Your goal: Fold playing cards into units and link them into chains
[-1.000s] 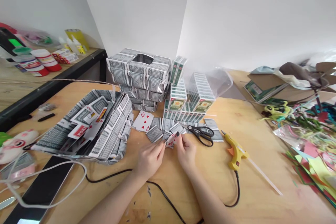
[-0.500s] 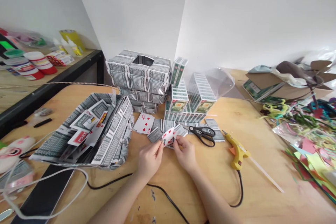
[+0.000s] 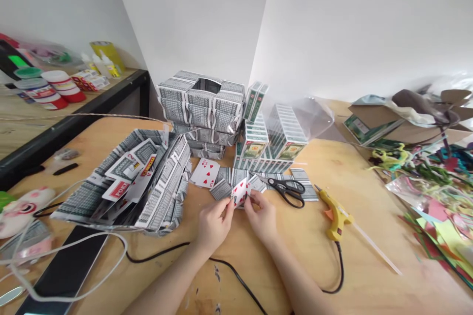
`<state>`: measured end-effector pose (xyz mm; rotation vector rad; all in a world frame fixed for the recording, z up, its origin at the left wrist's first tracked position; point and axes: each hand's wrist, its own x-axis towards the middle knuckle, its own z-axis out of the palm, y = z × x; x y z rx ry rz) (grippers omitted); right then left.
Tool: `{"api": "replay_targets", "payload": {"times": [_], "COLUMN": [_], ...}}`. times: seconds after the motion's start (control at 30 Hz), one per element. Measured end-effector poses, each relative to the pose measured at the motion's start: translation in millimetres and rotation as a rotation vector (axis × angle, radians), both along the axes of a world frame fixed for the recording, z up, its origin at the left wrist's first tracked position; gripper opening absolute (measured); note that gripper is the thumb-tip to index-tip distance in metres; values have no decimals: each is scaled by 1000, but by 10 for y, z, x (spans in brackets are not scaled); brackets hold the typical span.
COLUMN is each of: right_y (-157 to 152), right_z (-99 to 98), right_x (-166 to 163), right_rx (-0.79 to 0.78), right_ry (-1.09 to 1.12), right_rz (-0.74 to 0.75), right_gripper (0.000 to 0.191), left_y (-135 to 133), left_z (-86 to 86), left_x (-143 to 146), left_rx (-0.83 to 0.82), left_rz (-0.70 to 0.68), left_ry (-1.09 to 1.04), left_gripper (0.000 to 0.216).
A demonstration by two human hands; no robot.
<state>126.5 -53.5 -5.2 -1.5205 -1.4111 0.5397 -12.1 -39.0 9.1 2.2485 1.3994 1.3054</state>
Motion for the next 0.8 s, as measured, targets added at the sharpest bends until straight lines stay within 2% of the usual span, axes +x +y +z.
{"api": "replay_targets", "payload": {"times": [0.07,0.13,0.37,0.43,0.67,0.8], "right_y": [19,21,-54,-55,-10,-32], "right_z": [5,2,-15,-18,-14,-13], "right_x": [13,3,-113,-117,-77,-93], "right_rx": [-43,-76,-117,-109,-105,-131], "right_ry": [110,128,-203,-239,113,64], "right_rz": [45,46,-179,-215,-37,-121], "right_gripper": [21,23,25,23,19,21], "left_y": [5,-4,-33,-18,39,21], "left_z": [-1,-3,-25,-32,-17,7], "left_x": [-2,6,44,32,-29,-3], "left_rx": [-16,-29,-119,-144,-219,-224], "left_rz": [2,-3,-48,-38,37,30], "left_ry": [7,12,-4,-11,-13,-27], "left_gripper": [24,24,22,21,24,26]}}
